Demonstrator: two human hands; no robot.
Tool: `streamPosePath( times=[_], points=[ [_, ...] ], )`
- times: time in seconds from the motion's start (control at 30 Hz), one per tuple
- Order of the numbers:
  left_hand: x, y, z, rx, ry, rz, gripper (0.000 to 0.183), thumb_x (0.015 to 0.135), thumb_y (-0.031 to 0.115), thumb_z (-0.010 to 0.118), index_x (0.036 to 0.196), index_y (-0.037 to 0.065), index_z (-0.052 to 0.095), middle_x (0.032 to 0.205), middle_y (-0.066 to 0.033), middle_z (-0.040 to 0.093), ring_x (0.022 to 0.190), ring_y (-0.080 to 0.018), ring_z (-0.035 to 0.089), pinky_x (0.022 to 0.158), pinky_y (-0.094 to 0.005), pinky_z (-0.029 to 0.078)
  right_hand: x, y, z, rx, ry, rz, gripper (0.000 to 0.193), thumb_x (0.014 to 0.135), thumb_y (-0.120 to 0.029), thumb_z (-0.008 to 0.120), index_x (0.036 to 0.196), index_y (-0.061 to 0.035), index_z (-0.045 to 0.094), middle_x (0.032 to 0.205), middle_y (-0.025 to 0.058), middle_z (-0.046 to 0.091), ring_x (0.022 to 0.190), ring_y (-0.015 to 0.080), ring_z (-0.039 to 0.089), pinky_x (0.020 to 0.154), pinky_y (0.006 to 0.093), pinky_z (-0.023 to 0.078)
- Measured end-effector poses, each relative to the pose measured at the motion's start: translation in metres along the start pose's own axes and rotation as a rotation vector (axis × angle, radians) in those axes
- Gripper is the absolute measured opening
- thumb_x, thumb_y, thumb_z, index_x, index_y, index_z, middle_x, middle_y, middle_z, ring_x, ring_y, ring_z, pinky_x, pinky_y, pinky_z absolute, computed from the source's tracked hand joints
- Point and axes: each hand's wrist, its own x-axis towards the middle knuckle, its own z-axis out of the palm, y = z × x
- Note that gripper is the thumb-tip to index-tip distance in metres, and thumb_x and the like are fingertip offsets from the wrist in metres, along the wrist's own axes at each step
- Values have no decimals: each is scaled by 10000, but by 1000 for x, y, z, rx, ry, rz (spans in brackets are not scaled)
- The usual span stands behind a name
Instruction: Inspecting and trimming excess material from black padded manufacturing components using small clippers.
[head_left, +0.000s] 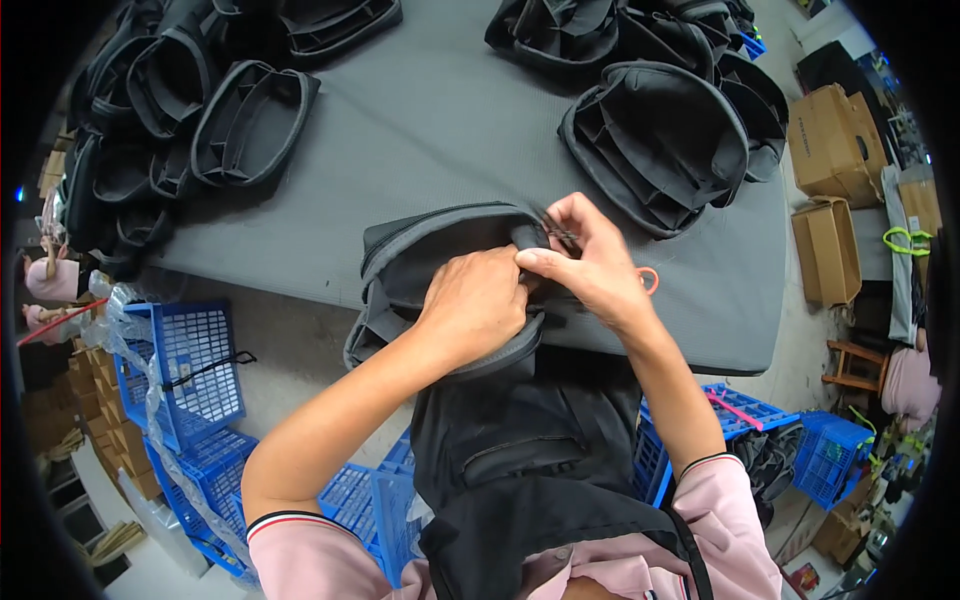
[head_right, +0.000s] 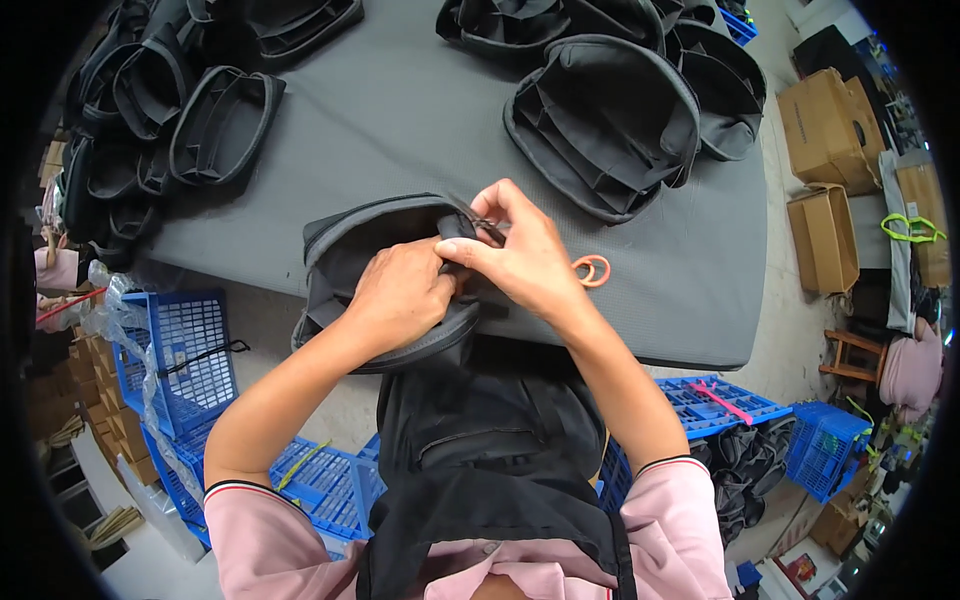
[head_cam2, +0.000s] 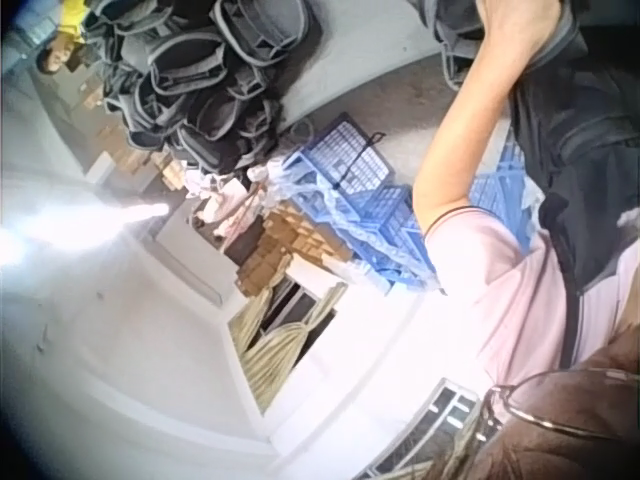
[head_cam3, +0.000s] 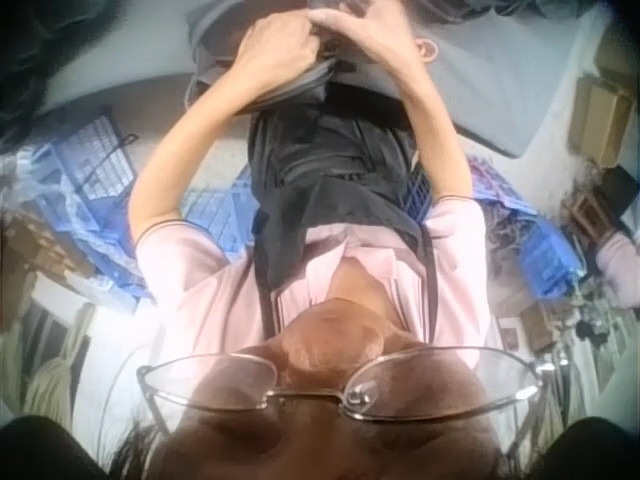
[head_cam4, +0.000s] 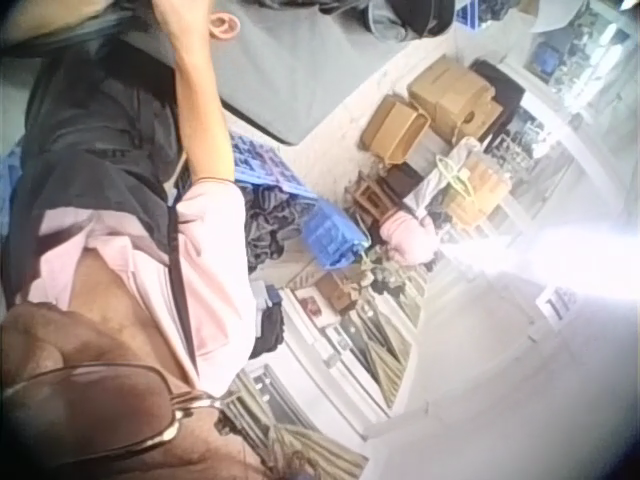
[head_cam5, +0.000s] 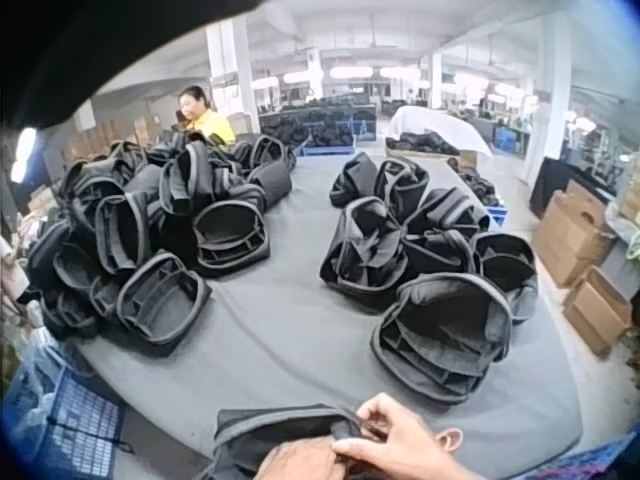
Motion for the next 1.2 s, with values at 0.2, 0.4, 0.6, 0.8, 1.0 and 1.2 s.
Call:
streamPosePath(
  times=[0.2,0.4,0.6,0.8,1.0,1.2],
  points=[
    [2,15,-20,4,-184,-135,320,740,256,645,853,-42,609,809,-217,639,826,-381,611,746,-445,472,4,3,4,65,-11,58,321,683,-114,763,787,-51,466,692,-25,460,638,44,405,561,207,368],
    [4,3,-11,-49,-115,-114,283,718,239,620,843,-15,643,816,-220,643,819,-381,615,732,-433,482,-4,-9,28,-575,341,-515,252,588,50,615,786,-41,487,710,92,585,598,284,588,509,368,451],
    [10,15,-8,270,-90,-9,341,721,317,655,773,-20,642,737,-213,639,744,-381,630,690,-445,496,-17,-18,15,-63,260,-283,214,713,37,614,893,-35,523,650,32,525,522,104,506,488,244,403],
    [8,13,-5,224,-64,30,357,746,233,694,925,-54,582,776,-233,627,790,-389,618,719,-434,476,-44,21,-21,-142,280,-107,281,800,-77,653,1033,-21,506,708,6,534,597,75,479,584,218,409],
    [-8,6,-32,-298,-238,30,394,766,154,670,1080,-44,538,882,-202,634,848,-294,609,800,-366,455,-57,7,-25,-14,155,-294,294,757,-36,670,1020,-19,542,821,61,563,679,126,517,621,237,424],
    [-17,14,-52,-427,-336,-8,397,771,163,664,1081,-49,535,923,-178,625,879,-227,584,811,-333,444,-41,-17,-18,-91,39,-483,265,700,-7,697,946,-34,604,829,65,565,676,171,529,594,271,424]
  ],
)
